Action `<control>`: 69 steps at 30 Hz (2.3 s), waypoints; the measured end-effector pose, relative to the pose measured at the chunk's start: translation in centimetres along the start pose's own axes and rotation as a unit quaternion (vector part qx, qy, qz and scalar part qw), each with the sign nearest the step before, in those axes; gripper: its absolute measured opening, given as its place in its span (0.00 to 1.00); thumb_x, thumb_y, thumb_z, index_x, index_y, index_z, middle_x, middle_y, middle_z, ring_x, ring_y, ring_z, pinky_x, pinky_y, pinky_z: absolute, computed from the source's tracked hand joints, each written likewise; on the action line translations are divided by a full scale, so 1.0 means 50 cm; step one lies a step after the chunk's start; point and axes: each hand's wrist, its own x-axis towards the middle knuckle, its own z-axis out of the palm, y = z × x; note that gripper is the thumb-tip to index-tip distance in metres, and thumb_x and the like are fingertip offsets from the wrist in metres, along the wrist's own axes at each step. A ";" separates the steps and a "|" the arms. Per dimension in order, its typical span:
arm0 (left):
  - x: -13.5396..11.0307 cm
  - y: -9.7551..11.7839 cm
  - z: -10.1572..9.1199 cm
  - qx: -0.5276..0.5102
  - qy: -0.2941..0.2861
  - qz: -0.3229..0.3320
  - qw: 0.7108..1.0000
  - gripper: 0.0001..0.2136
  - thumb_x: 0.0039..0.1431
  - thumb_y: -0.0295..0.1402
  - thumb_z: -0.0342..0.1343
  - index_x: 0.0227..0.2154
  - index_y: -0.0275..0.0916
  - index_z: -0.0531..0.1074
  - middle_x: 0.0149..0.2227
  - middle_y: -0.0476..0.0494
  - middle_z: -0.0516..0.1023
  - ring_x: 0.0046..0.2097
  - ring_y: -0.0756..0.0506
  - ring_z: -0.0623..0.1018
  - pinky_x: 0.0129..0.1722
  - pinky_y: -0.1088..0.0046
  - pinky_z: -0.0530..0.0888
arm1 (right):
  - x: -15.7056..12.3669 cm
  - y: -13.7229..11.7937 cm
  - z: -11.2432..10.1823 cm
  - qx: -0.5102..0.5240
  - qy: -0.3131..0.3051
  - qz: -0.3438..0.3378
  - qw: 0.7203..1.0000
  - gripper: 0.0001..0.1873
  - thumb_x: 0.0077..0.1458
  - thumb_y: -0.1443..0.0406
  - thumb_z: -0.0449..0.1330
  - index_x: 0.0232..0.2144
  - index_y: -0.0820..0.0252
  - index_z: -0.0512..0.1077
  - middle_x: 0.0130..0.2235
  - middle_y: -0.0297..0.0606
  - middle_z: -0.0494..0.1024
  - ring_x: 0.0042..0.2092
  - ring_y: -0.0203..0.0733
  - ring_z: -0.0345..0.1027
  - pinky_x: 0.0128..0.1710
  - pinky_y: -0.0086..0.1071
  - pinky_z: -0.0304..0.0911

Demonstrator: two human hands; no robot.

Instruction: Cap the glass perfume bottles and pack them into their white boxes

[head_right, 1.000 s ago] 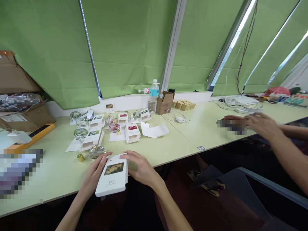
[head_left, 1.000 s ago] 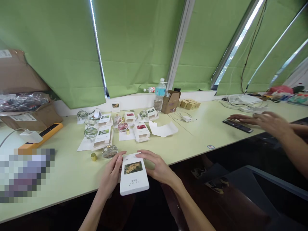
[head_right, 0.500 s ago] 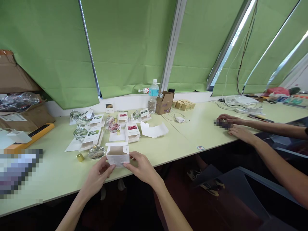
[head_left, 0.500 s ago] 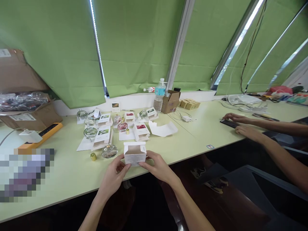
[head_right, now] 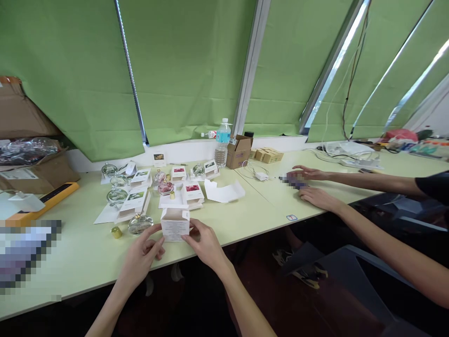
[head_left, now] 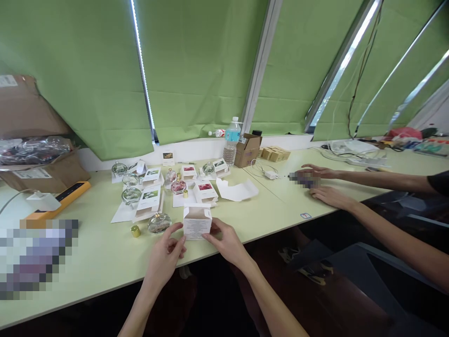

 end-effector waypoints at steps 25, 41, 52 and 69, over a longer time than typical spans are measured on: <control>-0.002 -0.016 -0.008 -0.030 0.013 0.013 0.999 0.17 0.59 0.46 0.52 0.45 0.41 0.70 0.28 0.48 0.75 0.31 0.45 0.76 0.31 0.70 0.72 | 0.050 0.030 0.033 -0.073 0.037 0.040 0.996 0.28 0.51 0.55 0.63 0.54 0.55 0.69 0.43 0.40 0.79 0.32 0.40 0.70 0.33 0.34 0.67; 0.001 -0.035 -0.004 -0.055 -0.005 0.031 0.998 0.13 0.61 0.43 0.50 0.43 0.42 0.69 0.33 0.47 0.75 0.30 0.48 0.73 0.30 0.71 0.72 | 0.093 0.119 -0.097 -0.199 0.173 0.072 0.962 0.19 0.56 0.59 0.53 0.45 0.60 0.75 0.57 0.49 0.68 0.33 0.41 0.72 0.42 0.41 0.69; -0.001 -0.029 -0.006 -0.044 -0.005 0.032 0.999 0.13 0.61 0.43 0.50 0.41 0.42 0.70 0.33 0.47 0.75 0.30 0.48 0.73 0.30 0.71 0.73 | 0.143 0.149 -0.084 -0.347 0.105 0.118 0.925 0.20 0.54 0.67 0.55 0.49 0.56 0.73 0.65 0.42 0.59 0.52 0.53 0.68 0.48 0.40 0.63; -0.004 -0.030 -0.006 -0.032 -0.003 0.039 0.999 0.12 0.62 0.43 0.49 0.40 0.41 0.71 0.32 0.47 0.75 0.30 0.48 0.73 0.30 0.70 0.73 | 0.026 0.107 -0.127 -0.259 0.242 0.044 0.934 0.26 0.61 0.57 0.49 0.55 0.66 0.68 0.57 0.53 0.68 0.39 0.44 0.73 0.35 0.36 0.73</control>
